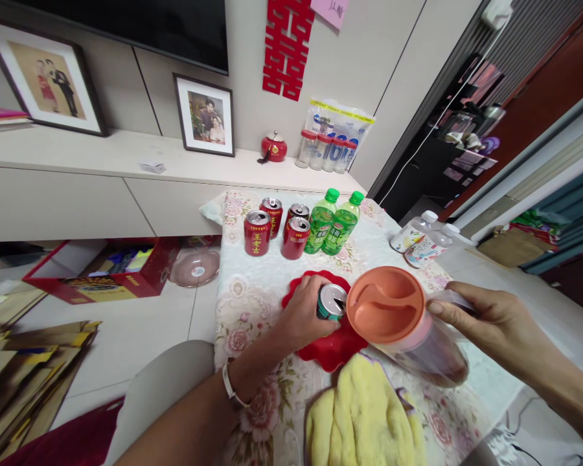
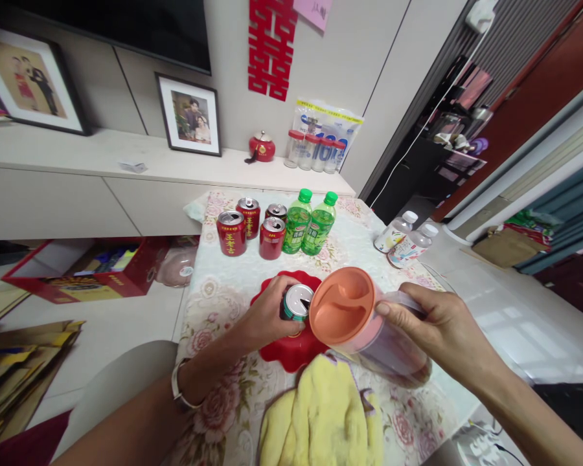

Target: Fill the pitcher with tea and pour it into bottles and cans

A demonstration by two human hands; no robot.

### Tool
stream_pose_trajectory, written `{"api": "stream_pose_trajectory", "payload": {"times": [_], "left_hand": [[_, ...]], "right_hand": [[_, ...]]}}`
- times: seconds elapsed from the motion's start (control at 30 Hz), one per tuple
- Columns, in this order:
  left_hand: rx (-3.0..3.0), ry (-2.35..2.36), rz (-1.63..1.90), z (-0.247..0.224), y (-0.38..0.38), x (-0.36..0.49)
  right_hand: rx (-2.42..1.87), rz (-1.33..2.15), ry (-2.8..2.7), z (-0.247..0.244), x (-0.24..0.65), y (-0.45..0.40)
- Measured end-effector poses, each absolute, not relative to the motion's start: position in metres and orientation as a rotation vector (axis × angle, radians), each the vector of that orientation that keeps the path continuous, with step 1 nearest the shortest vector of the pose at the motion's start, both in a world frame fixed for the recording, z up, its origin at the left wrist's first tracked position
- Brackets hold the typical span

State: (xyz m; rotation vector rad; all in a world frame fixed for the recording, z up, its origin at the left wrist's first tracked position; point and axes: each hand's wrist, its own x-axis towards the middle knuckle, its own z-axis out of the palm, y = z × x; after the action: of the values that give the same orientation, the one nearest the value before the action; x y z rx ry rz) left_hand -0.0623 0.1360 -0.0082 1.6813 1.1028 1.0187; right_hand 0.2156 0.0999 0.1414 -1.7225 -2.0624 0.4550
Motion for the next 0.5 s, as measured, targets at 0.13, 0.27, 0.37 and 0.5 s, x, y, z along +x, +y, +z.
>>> {"api": "stream_pose_trajectory", "payload": {"times": [0.13, 0.27, 0.37, 0.5], "left_hand": [[1.685, 1.104, 1.023, -0.0089, 0.1370, -0.0623], [1.681, 1.109, 1.014, -0.0084, 0.1367, -0.0622], [1.682, 1.108, 1.004, -0.0081, 0.1365, -0.0622], [1.687, 1.103, 0.997, -0.0082, 0.1369, -0.0619]], "right_hand": [[-1.728, 0.462, -2.057, 0.1408, 0.2162, 0.1005], [-1.741, 0.473, -2.051, 0.1399, 0.2170, 0.1016], [-1.742, 0.461, -2.045, 0.1397, 0.2175, 0.1017], [-1.769, 0.469, -2.037, 0.1402, 0.2171, 0.1015]]}}
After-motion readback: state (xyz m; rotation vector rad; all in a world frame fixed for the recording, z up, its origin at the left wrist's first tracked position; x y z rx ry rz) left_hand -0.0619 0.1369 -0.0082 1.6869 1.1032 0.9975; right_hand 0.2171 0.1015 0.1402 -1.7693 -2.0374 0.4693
